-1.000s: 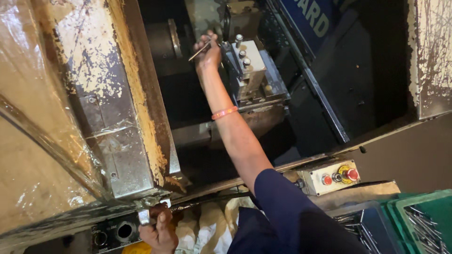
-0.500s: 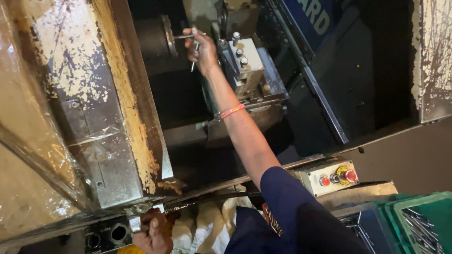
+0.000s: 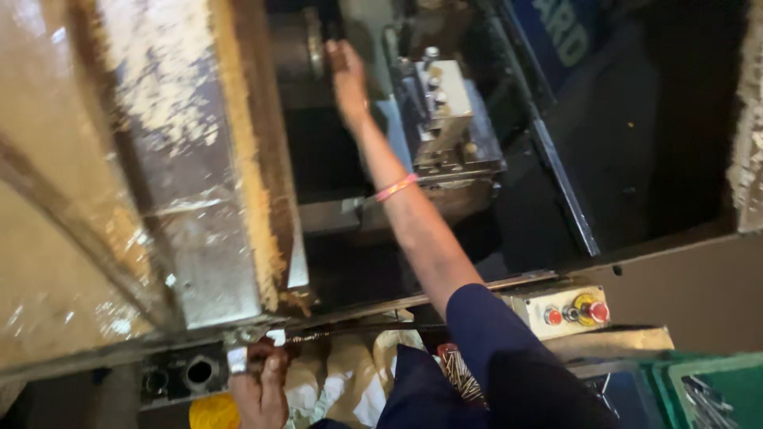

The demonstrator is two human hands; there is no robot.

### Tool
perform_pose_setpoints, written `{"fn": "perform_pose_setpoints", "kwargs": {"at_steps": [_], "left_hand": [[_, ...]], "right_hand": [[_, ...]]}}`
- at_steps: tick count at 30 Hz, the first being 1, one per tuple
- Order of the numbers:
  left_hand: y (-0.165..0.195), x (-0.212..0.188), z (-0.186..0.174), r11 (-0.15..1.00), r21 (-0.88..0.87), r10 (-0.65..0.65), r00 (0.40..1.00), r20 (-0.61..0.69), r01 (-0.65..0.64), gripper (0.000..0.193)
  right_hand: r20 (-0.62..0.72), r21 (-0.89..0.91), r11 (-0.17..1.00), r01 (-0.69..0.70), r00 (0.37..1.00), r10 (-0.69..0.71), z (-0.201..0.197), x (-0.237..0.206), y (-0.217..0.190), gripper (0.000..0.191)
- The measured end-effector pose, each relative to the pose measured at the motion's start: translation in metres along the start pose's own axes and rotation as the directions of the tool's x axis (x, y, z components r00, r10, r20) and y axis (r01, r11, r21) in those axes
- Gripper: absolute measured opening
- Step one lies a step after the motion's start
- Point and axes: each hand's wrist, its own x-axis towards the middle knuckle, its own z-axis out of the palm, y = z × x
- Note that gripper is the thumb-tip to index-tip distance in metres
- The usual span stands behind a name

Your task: The person repeatedly opens a machine door, inserts a metal rod into the machine, and closes the door. This cycle is performed multiple times in a factory setting.

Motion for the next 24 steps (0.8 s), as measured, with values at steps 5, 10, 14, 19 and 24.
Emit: {"fn": "perform_pose_setpoints", "kwargs": {"at_steps": [5,10,14,19,24], "left_hand": [[0.033,0.013,-0.056,0.901,0.289,0.368,0.924,-0.109,-0.325,0.050],[0.054,0.043,-0.145,0.634,0.773,0.142,0.981,-0.133,0.013,0.025],[0.027,0.058,-0.178,0.221,0.975,0.131,0.989,-0.063,0.033,0.021],[-0.033,0.064,-0.201,-0.055,0.988,0.098,0.984,0.147,-0.142,0.033],[-0.080,0.081,-0.217,0.009,0.978,-0.201,0.958,0.206,-0.209,0.027]], "right_hand": [[0.350,0.007,0.931,-0.366,0.873,0.340,-0.012,0.015,0.026,0.026],[0.446,0.115,0.811,-0.574,0.759,0.474,-0.023,0.019,0.031,0.030],[0.473,0.101,0.856,-0.508,0.781,0.408,-0.024,0.018,0.030,0.035],[0.590,0.138,0.753,-0.644,0.664,0.459,-0.032,0.025,0.053,0.029],[0.594,-0.028,0.677,-0.736,0.533,0.603,-0.045,0.042,0.073,0.034]]}}
